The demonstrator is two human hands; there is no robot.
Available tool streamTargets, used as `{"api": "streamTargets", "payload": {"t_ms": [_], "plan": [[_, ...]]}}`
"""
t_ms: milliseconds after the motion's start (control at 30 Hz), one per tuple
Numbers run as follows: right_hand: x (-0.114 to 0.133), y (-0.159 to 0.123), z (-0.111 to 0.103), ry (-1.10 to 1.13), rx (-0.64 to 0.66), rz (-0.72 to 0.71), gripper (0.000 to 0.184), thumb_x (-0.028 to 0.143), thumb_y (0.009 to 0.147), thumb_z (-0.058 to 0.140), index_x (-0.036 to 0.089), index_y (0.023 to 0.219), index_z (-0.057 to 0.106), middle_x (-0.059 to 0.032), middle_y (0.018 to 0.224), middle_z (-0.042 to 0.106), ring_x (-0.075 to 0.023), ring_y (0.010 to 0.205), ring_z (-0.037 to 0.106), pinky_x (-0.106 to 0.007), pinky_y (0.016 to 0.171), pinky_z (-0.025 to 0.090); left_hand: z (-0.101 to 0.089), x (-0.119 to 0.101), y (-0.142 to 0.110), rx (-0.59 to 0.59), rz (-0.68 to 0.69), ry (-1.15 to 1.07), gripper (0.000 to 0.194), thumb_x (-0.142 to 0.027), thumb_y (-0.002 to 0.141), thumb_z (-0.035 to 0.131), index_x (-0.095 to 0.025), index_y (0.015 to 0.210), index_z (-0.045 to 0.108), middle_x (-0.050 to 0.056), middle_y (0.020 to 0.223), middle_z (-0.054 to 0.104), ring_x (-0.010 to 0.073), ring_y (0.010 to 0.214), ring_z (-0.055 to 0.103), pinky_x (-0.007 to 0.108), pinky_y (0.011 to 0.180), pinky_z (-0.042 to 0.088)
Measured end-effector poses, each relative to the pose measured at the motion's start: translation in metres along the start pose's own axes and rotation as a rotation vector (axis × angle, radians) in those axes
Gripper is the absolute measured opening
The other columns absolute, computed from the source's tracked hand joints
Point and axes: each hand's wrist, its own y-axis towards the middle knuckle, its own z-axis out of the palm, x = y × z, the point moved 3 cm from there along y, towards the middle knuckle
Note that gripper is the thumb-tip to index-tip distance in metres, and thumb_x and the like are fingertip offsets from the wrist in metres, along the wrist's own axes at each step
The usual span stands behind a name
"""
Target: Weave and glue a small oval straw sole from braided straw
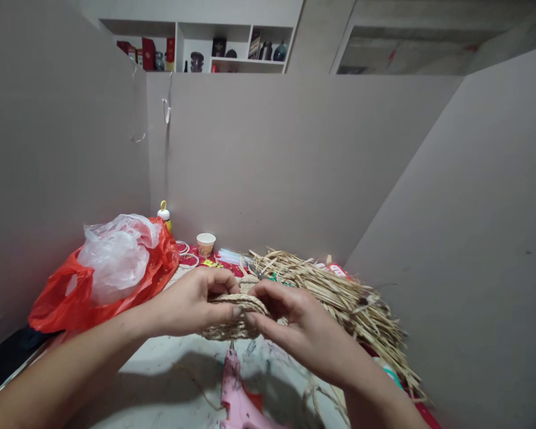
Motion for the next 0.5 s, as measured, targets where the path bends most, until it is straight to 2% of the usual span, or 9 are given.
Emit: {"api": "streamTargets", "payload": {"t_ms": [133, 233, 333, 500], "plan": [[-0.0012, 0.0008, -0.0045, 0.138, -0.051, 0.027, 0.009, 0.019, 0.085, 0.057, 0.019, 0.090, 0.065, -0.0010, 0.075, 0.065, -0.0143, 0.065, 0.059, -0.027, 0.059, 0.046, -0.0009, 0.0039, 0.0023, -0.056, 0.011, -0.147, 0.017, -0.029, 0.078, 0.065, -0.015, 0.080, 0.055, -0.004, 0.065, 0.053, 0.0081, 0.056, 0.045, 0.022, 0.053, 0.033], [-0.0011, 0.0014, -0.0067, 0.177, -0.116, 0.039, 0.015, 0.022, 0.084, 0.059, 0.018, 0.096, 0.068, -0.0018, 0.074, 0.065, -0.0152, 0.063, 0.059, -0.029, 0.058, 0.047, -0.0001, 0.0058, 0.0039, -0.092, 0.049, -0.199, 0.014, -0.026, 0.078, 0.066, -0.016, 0.081, 0.057, -0.003, 0.068, 0.056, 0.0090, 0.060, 0.049, 0.022, 0.057, 0.036], [-0.0004, 0.0015, -0.0067, 0.164, -0.155, 0.012, 0.017, 0.021, 0.084, 0.058, 0.018, 0.096, 0.070, -0.0026, 0.074, 0.066, -0.0156, 0.064, 0.058, -0.030, 0.058, 0.048, 0.0017, 0.0069, 0.0055, -0.110, 0.055, -0.235, 0.013, -0.025, 0.077, 0.067, -0.017, 0.082, 0.058, -0.002, 0.069, 0.059, 0.0099, 0.062, 0.052, 0.023, 0.058, 0.037], [-0.0013, 0.0008, -0.0084, 0.077, -0.211, -0.022, 0.016, 0.018, 0.083, 0.059, 0.018, 0.093, 0.072, -0.0036, 0.076, 0.068, -0.0161, 0.064, 0.058, -0.031, 0.058, 0.048, 0.0048, 0.0085, 0.0064, -0.096, 0.030, -0.300, 0.019, -0.024, 0.077, 0.069, -0.018, 0.095, 0.065, -0.005, 0.061, 0.059, 0.0073, 0.050, 0.047, 0.021, 0.052, 0.033]]}}
